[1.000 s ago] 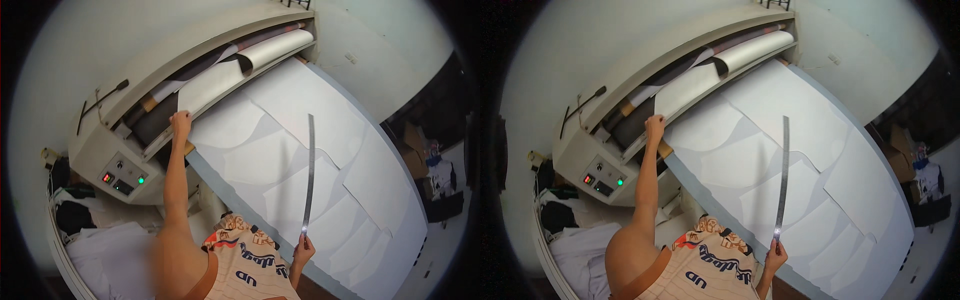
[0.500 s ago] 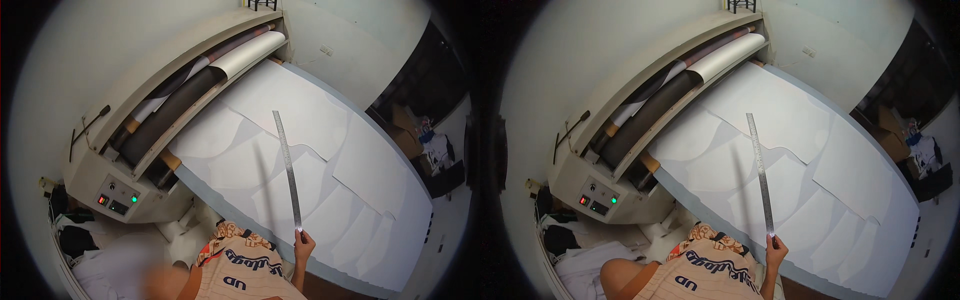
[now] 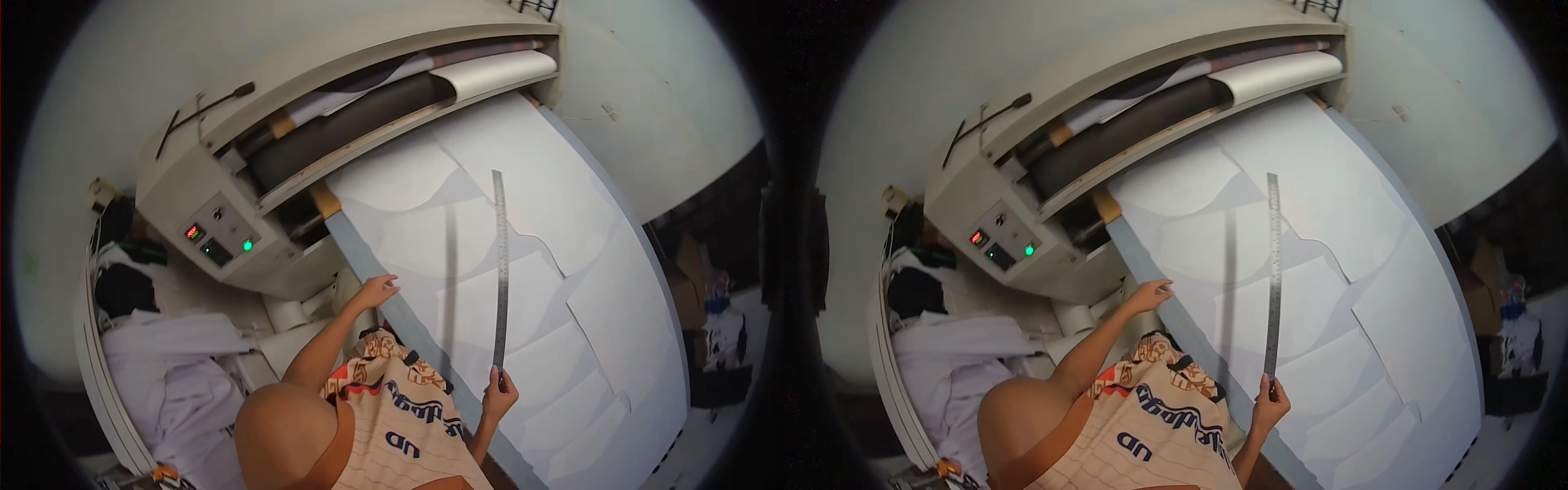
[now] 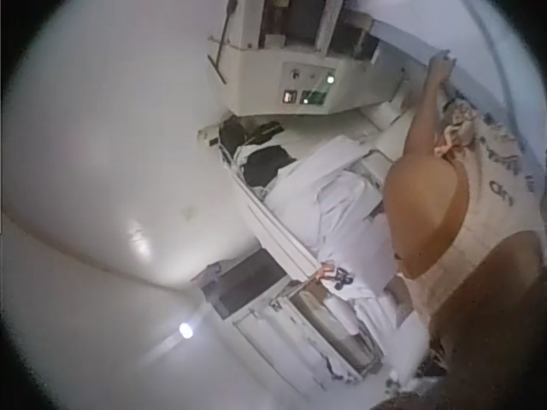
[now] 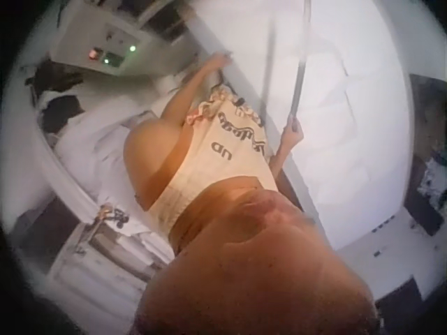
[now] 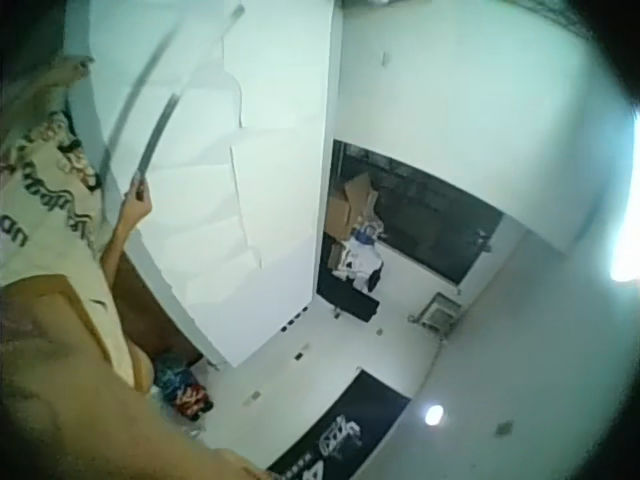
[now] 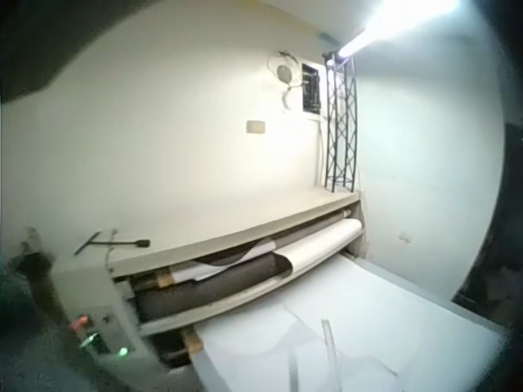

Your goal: Aligning fabric and paper patterns on a large textile heat press machine for garment production.

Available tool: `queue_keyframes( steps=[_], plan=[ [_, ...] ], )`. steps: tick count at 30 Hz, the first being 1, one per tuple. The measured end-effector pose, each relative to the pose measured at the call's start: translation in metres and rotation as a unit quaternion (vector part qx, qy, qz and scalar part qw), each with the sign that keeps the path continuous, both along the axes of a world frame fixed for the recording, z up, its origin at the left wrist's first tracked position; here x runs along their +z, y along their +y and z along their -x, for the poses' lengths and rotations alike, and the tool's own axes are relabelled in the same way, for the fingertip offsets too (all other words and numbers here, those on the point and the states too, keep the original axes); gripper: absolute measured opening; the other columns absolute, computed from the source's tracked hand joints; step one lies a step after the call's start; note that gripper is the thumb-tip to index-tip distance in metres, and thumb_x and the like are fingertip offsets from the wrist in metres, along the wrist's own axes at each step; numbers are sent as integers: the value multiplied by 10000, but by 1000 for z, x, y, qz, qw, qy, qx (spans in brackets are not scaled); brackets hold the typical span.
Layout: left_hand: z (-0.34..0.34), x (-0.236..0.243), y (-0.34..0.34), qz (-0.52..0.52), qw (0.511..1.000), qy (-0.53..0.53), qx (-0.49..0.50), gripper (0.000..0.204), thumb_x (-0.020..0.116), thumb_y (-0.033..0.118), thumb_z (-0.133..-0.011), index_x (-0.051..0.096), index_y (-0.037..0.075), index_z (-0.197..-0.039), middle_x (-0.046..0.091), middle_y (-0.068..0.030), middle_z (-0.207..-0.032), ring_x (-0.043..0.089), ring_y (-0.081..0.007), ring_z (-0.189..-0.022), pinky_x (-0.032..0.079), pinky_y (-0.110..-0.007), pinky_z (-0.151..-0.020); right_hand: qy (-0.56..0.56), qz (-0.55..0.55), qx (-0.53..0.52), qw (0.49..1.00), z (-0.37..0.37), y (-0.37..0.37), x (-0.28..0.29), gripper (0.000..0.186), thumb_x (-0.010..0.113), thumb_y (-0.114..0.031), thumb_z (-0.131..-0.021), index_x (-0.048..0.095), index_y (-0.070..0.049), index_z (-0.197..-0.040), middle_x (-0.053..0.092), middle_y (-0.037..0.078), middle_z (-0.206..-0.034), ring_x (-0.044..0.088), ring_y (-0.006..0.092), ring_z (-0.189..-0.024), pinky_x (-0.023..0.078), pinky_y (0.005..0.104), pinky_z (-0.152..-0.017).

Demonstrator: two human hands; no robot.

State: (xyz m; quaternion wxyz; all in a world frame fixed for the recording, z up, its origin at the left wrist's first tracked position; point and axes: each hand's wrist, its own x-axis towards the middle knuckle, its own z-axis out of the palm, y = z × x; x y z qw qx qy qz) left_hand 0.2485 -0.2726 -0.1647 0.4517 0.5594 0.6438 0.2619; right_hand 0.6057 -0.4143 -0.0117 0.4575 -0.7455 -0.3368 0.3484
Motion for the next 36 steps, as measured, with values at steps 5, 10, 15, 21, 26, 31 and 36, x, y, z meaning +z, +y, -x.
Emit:
queue_keyframes(
  steps=[5,10,15,21,26,31,36],
  plan=[
    [9,-77,-83,52,996,65,26,455,689,315,-819,637,25,-1166,694,-158,-957,654,-296,-795,520,-375,-734,9,42,13,999,1,-22,-1,246,685,-216,-894,699,29,-900,497,1,-520,390,68,-420,286,208,-389],
    [31,-147,-151,259,948,186,-13,438,691,334,-787,683,37,-1109,697,-183,-1017,655,-339,-884,520,-415,-781,2,39,15,999,-9,-17,-5,246,673,-228,-903,702,17,-901,493,4,-505,389,69,-412,269,212,-373],
    [24,-151,-174,254,956,147,15,394,673,304,-797,695,49,-1096,698,-161,-1053,656,-340,-913,519,-425,-796,-16,37,30,999,-20,-4,5,247,673,-228,-903,701,17,-906,486,4,-498,383,69,-407,261,209,-366],
    [10,-152,-175,246,958,145,-28,388,660,285,-806,684,59,-1120,692,-146,-1079,655,-336,-939,517,-424,-822,-16,38,55,998,-17,-5,9,260,683,-233,-894,698,26,-911,491,7,-501,385,71,-408,256,210,-361],
    [4,-141,-170,230,962,143,-40,373,653,271,-811,677,58,-1116,690,-143,-1073,652,-334,-941,516,-425,-833,-9,31,69,997,-13,-16,0,288,680,-274,-896,699,11,-930,462,2,-485,359,65,-385,244,208,-333],
    [4,-144,-171,213,964,153,-51,343,646,264,-817,679,50,-1084,695,-140,-1037,653,-332,-926,515,-426,-822,-16,35,80,996,-12,-24,-4,288,682,-271,-894,696,15,-931,467,2,-490,359,65,-388,241,208,-332],
    [3,-140,-167,211,962,161,-56,333,649,255,-815,682,58,-1082,695,-136,-1033,652,-325,-922,513,-418,-828,-6,31,77,997,-20,-25,-4,288,684,-267,-894,696,17,-941,467,2,-491,361,65,-392,240,207,-331]
  ],
)
